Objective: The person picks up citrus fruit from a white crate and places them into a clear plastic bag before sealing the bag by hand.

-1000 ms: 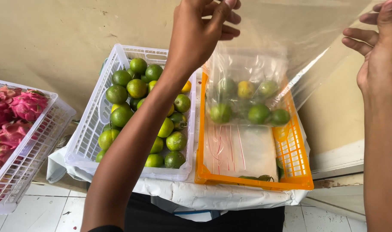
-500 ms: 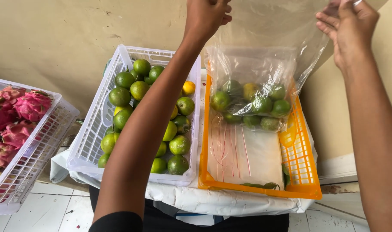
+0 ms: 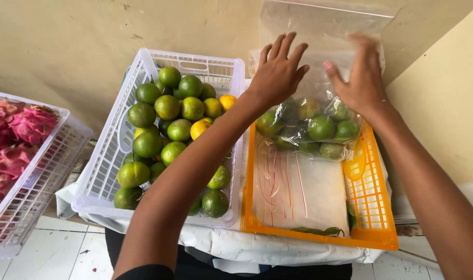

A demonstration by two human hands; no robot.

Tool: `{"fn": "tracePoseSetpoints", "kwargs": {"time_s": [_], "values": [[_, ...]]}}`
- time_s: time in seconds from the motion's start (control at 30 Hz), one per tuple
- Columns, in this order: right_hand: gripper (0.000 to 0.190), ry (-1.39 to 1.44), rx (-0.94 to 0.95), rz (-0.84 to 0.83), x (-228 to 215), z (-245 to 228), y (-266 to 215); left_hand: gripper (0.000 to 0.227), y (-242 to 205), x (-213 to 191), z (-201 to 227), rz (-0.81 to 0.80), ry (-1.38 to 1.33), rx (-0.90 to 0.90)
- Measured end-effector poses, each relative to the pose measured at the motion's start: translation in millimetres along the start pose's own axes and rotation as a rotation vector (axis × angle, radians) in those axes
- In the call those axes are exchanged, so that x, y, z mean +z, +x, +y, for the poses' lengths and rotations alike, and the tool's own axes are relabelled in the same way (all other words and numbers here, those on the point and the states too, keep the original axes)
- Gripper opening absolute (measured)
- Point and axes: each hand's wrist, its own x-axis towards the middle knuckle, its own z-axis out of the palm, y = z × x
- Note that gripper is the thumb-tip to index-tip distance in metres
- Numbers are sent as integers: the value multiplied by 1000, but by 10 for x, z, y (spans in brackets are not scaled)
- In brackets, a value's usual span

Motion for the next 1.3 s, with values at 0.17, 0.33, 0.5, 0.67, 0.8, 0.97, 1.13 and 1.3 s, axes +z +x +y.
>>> {"fn": "tracePoseSetpoints", "kwargs": {"time_s": [0.17, 0.33, 0.5, 0.67, 0.8, 0.97, 1.13, 1.3], "values": [[63, -319, 504, -539, 186, 202, 54, 70, 118, 371, -284, -288, 64, -173], [73, -367, 576, -661, 106, 553, 309, 84, 316, 139, -489, -474, -75, -295], [75, -264, 929, -734, -33, 477, 450, 111, 435, -249, -570, -829, -251, -498], [87, 97, 1429, -552, -63, 361, 373, 115, 537, -390, -596, -973, -264, -712], [91, 361, 1391, -576, 152, 1223, -104, 111, 544, -472, -573, -1030, -239, -808], [88, 415, 1343, -462, 170, 1265, -234, 123, 487, -490, -558, -936, -232, -817], [97, 383, 1291, -338, 112, 1034, -153, 116, 393, -275, -719, -757, -316, -655], [87, 74, 1073, -114, 16, 1416, -328, 59, 149, -189, -1102, -334, -586, -456]]}}
